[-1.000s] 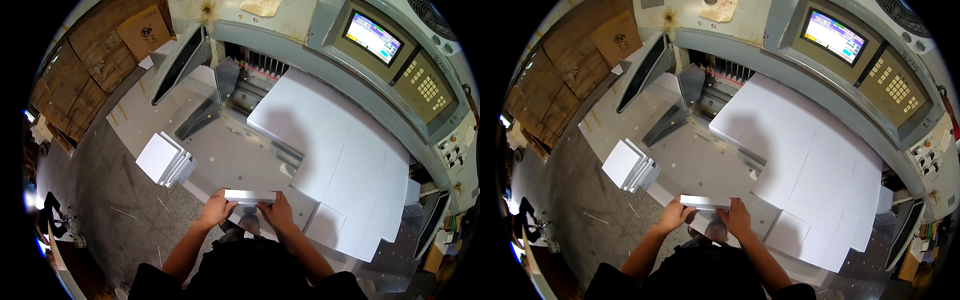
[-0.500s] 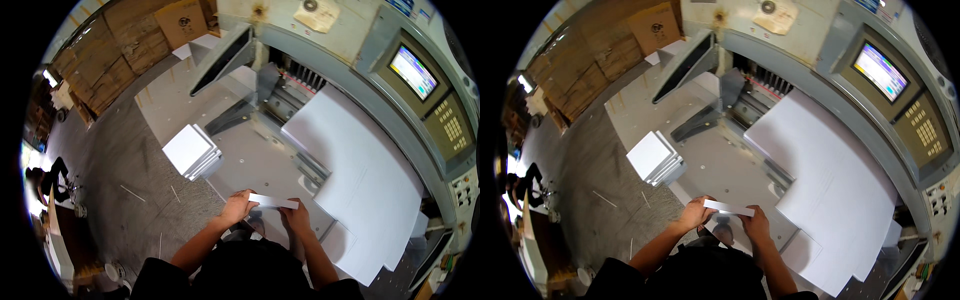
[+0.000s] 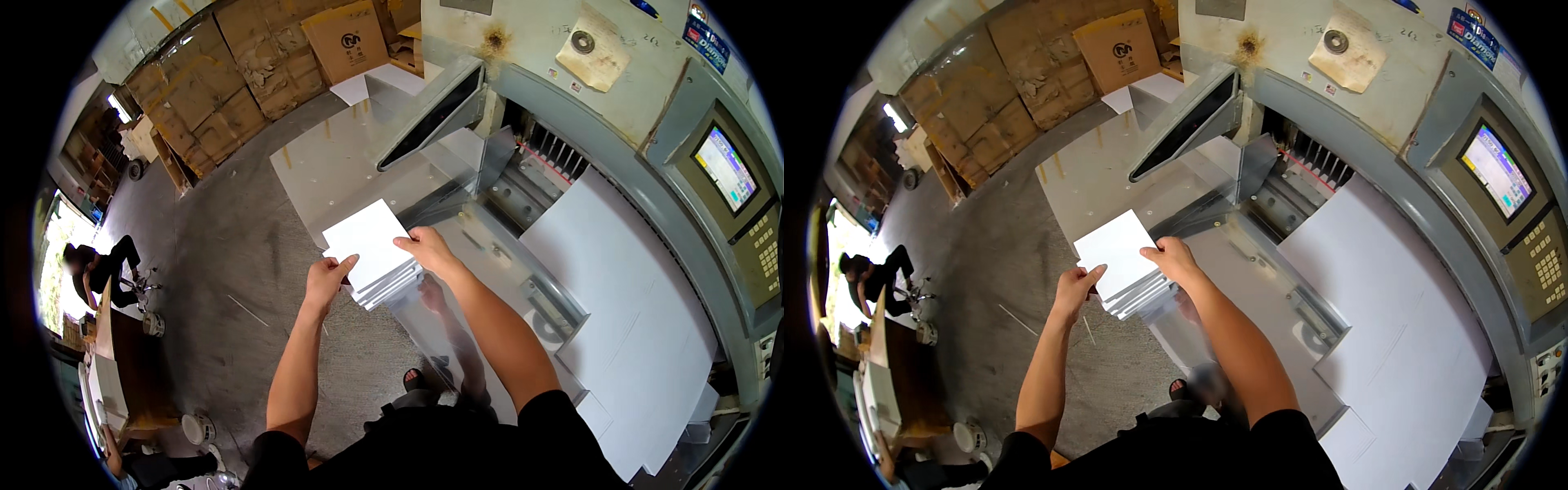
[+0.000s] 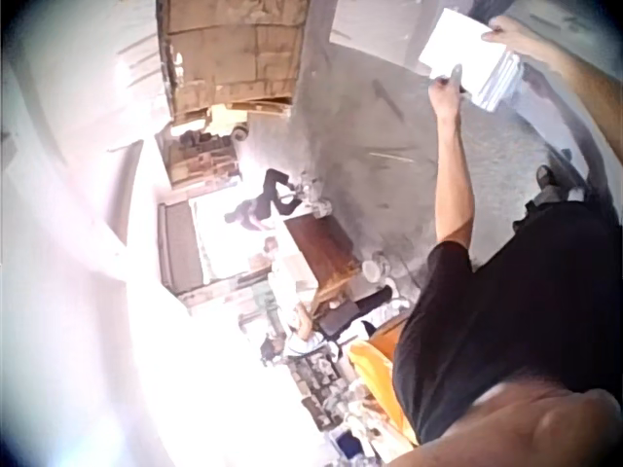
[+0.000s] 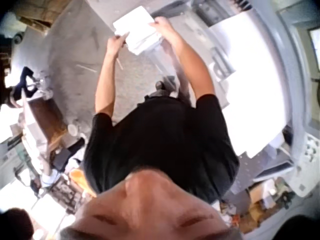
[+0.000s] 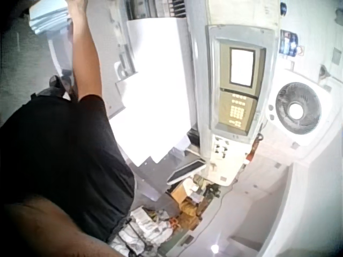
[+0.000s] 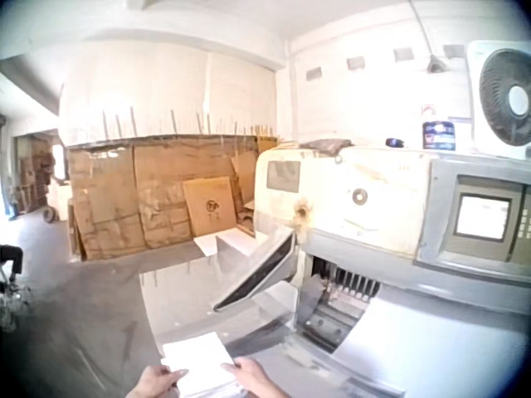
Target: The person loads large white paper sheets into a guillotine paper cutter, aligns them against the guide, and operates the machine to cut the sheets into smaller pieces. The person then collects the cut pieces and stacks them on the machine's output tray.
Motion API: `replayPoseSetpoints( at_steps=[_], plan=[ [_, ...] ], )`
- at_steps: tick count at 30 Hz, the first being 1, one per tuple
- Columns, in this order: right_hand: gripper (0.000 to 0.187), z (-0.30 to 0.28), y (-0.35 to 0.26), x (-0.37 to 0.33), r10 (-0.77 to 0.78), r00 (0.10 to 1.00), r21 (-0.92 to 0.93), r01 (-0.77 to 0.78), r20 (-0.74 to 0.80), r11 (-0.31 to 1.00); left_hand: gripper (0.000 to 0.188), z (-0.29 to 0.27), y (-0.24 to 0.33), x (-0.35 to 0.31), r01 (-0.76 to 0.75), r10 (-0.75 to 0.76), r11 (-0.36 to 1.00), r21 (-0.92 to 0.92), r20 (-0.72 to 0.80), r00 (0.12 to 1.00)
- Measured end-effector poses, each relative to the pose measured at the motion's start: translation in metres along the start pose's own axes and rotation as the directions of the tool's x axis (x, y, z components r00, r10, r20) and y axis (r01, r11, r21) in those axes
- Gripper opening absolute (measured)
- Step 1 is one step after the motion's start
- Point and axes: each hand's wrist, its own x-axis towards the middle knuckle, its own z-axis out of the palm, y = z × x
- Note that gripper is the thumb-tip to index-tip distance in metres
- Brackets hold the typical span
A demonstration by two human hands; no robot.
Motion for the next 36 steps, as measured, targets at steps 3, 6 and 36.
replayPoseSetpoints(
  at_steps=[3,6,36],
  plan=[
    [0.041,0.022,0.014,0.025,0.056,0.998,-0.088,-0.055,0.01,0.995,0.043,-0.011,-0.023,0.019,0.036,-0.036,0.999,-0.013,-0.008,0.999],
    [0.04,0.023,0.04,0.025,0.11,0.994,0.135,-0.106,-0.022,0.985,0.046,-0.004,-0.027,0.028,0.071,-0.073,0.996,0.06,0.041,0.996],
    [0.059,-0.048,0.112,-0.35,-0.114,0.925,-0.663,-0.17,-0.363,0.729,0.041,0.152,-0.098,-0.167,0.287,-0.417,0.909,0.303,0.678,0.605]
  ],
)
